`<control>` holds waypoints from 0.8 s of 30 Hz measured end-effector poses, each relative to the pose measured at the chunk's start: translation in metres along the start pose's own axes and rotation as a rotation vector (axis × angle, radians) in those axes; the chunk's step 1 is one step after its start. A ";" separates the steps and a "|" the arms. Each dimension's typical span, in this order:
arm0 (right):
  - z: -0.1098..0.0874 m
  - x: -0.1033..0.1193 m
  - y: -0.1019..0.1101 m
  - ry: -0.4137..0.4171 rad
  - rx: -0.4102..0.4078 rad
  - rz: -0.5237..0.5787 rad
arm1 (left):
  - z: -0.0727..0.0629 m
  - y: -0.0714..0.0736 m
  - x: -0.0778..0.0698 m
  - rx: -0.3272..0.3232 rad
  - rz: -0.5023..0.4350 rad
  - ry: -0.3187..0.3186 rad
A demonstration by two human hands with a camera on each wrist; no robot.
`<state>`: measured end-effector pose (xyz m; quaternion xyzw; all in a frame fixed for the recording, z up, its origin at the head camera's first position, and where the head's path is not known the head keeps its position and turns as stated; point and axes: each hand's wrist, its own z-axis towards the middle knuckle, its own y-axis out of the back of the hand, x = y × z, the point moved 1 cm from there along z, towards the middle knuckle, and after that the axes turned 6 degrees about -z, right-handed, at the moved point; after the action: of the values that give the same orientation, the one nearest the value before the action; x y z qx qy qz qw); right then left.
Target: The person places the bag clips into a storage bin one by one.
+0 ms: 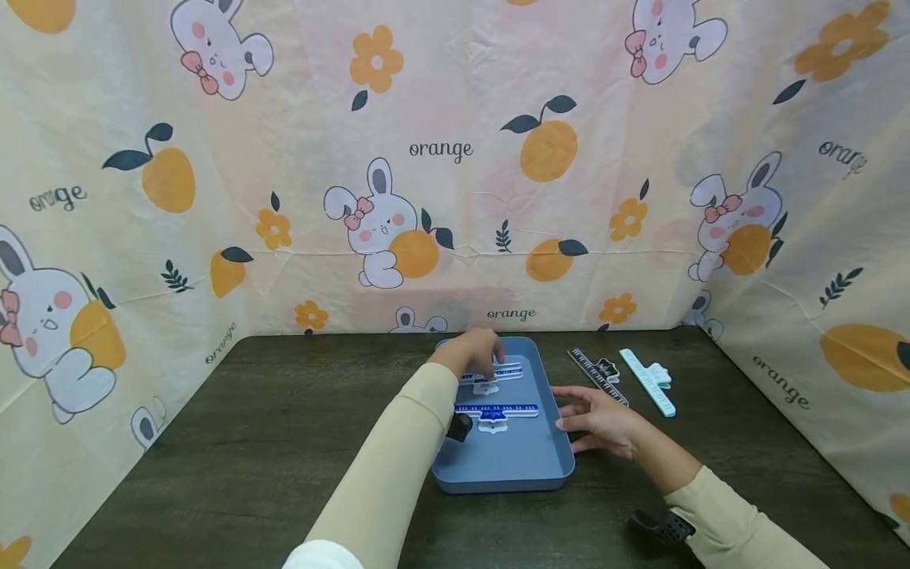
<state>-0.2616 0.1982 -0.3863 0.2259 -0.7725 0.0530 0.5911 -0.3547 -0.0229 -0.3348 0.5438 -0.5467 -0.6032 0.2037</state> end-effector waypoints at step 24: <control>-0.003 -0.003 -0.002 0.021 -0.004 -0.054 | -0.028 0.010 -0.007 -0.036 0.167 -0.194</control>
<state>-0.2578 0.1984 -0.3883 0.2450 -0.7601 0.0378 0.6007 -0.3311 -0.0328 -0.3175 0.4317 -0.5962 -0.6438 0.2089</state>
